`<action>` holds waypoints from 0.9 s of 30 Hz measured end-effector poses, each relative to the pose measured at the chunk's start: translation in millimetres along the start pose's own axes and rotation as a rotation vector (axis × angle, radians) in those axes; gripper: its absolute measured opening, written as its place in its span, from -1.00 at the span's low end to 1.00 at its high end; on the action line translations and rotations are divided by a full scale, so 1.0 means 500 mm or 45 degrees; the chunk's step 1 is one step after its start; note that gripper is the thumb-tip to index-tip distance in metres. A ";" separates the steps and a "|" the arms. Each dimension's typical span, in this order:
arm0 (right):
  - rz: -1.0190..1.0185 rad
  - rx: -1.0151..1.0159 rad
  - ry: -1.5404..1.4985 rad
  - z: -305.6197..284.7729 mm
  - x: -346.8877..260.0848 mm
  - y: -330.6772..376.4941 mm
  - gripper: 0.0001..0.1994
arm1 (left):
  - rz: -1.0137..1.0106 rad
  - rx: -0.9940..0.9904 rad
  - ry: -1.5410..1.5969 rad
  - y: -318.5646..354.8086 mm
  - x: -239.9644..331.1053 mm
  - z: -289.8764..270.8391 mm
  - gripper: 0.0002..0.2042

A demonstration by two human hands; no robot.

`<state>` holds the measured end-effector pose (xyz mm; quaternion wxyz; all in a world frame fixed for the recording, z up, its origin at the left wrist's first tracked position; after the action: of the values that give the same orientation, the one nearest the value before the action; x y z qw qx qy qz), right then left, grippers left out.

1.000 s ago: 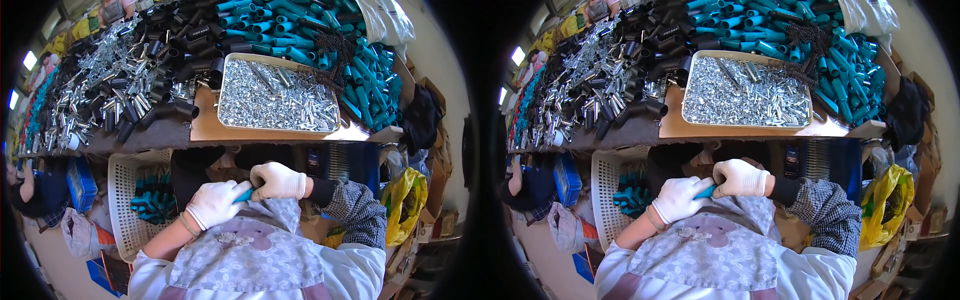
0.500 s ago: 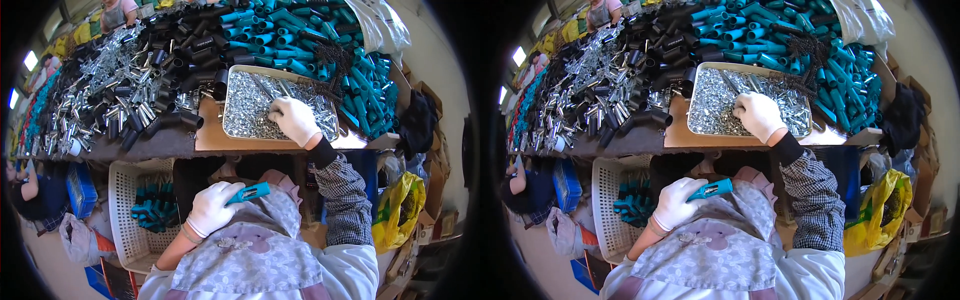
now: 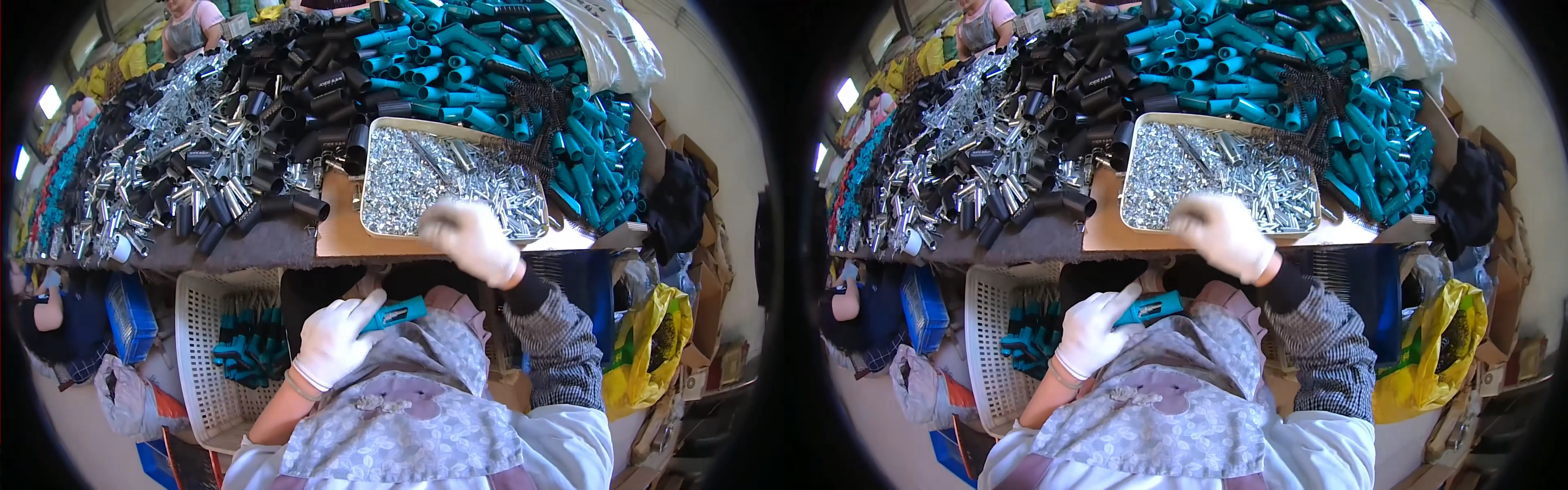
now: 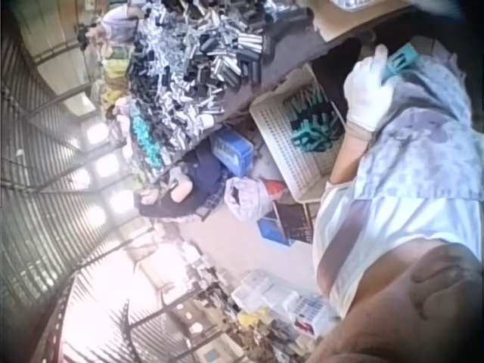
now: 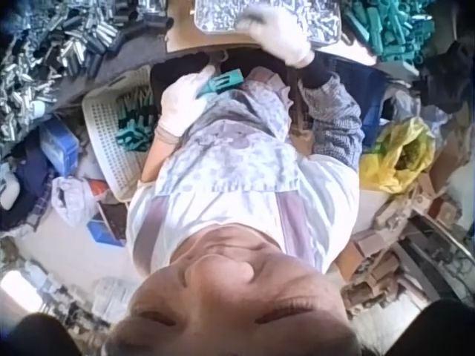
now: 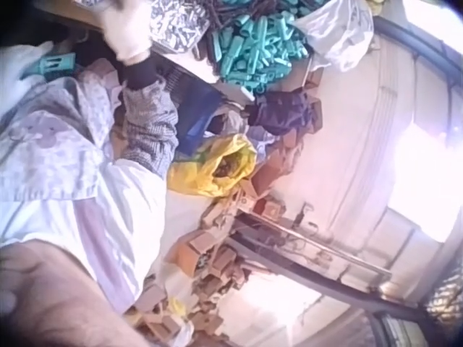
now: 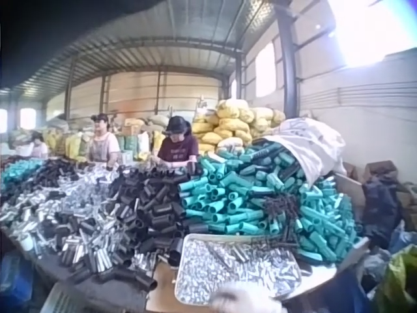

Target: The recorder is manually assembling plastic handles with metal shafts and internal springs at a long workbench.

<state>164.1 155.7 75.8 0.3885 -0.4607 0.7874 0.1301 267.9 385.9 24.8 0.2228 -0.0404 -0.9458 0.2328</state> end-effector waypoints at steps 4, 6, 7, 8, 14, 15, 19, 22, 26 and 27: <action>-0.024 -0.377 -0.147 0.101 -0.028 0.078 -0.83 | -0.048 -0.194 -0.138 -0.016 0.022 -0.015 -0.18; -0.010 -0.386 -0.154 0.121 -0.022 0.086 -0.80 | 0.003 -0.159 -0.090 -0.016 0.018 -0.001 -0.17; -0.057 -0.349 -0.130 0.123 -0.018 0.089 -0.80 | 0.024 -0.146 -0.106 -0.022 0.023 -0.004 -0.16; -0.051 -0.332 -0.104 0.126 -0.014 0.092 -0.81 | 0.044 -0.146 -0.092 -0.025 0.023 -0.003 -0.14; -0.003 -0.515 -0.050 0.120 -0.009 0.079 -0.82 | 0.115 -0.071 -0.150 -0.018 0.016 0.014 -0.16; -0.014 -0.515 -0.050 0.119 -0.005 0.076 -0.82 | 0.122 -0.098 -0.156 -0.017 0.017 0.016 -0.17; -0.034 -0.532 -0.068 0.110 -0.019 0.071 -0.84 | 0.159 -0.134 -0.202 -0.025 0.014 0.019 -0.20; -0.034 -0.437 0.020 0.104 -0.032 0.071 -0.83 | 0.187 -0.120 -0.246 -0.033 0.017 0.014 -0.21; 0.188 -0.426 -0.317 0.132 0.012 0.080 -0.86 | 0.203 -0.078 -0.277 -0.033 0.022 0.005 -0.19; 0.322 -0.451 -0.613 0.136 0.026 0.085 -0.87 | 0.206 -0.079 -0.273 -0.032 0.025 0.003 -0.19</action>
<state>158.9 208.8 14.8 0.4580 -0.3759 0.6889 0.4175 256.4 373.5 36.1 0.0994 -0.0983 -0.9646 0.2235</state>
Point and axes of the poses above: each hand's wrist, its own y-axis away from the middle knuckle, its own z-axis out of the palm, x = y × z, the point moved 3 cm from there along -y, towards the middle knuckle, and after that the axes turned 11 degrees about z, right-handed, at the moved point
